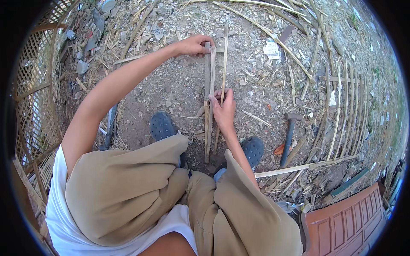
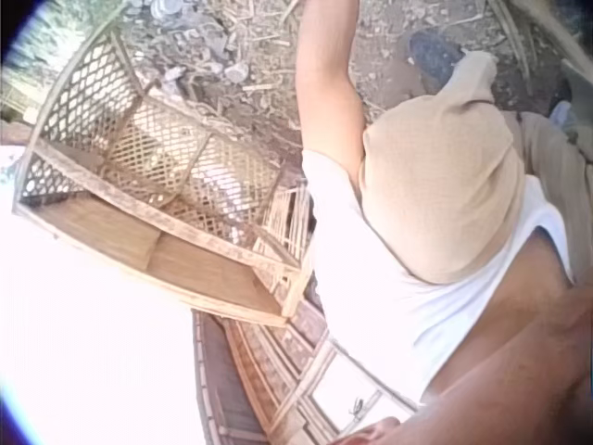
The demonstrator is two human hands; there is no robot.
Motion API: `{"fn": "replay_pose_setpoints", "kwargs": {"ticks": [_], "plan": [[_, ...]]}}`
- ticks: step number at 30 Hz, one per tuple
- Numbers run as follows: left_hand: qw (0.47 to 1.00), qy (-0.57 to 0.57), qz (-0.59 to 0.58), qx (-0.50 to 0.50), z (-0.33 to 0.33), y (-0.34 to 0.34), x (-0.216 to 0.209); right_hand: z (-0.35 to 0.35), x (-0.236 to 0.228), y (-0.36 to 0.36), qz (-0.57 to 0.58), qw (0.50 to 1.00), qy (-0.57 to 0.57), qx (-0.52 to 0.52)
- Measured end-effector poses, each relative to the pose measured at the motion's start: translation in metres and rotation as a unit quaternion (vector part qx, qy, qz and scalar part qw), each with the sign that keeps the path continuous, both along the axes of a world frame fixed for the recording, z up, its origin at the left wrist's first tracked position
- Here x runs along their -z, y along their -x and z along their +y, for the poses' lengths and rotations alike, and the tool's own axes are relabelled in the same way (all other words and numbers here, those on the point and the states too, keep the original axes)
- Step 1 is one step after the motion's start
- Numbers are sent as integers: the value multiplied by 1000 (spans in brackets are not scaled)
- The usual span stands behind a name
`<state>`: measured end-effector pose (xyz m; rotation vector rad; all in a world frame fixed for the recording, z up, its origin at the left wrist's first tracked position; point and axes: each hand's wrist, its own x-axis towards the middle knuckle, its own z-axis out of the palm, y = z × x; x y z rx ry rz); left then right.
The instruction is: The person cuts, whittles, and smooths bamboo strips using a large knife, then joins and fastens the wooden strips together using small tacks and a hammer.
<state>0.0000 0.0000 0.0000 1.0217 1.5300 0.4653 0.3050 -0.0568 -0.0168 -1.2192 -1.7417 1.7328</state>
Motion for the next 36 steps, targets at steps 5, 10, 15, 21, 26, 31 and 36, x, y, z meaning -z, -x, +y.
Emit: {"fn": "replay_pose_setpoints", "kwargs": {"ticks": [5,10,15,21,26,31,36], "plan": [[1000,3,-12,-24,-6,-26,-3,4,1,-15,-34,998,-10,49],[999,-22,30,-38,-9,-26,-1,4,-7,-11,-25,998,6,59],[998,-36,20,-53,-10,-27,1,0,-4,-13,-7,998,-12,69],[997,-48,25,-51,-15,-28,1,-3,3,-17,26,996,-3,88],[997,-46,31,-48,-15,-27,7,-4,9,-19,17,996,-8,91],[992,-58,97,-49,-15,-30,13,-3,1,-19,-18,996,-55,63],[990,-65,113,-48,-13,-30,20,0,-4,-25,-125,980,-153,3]]}}
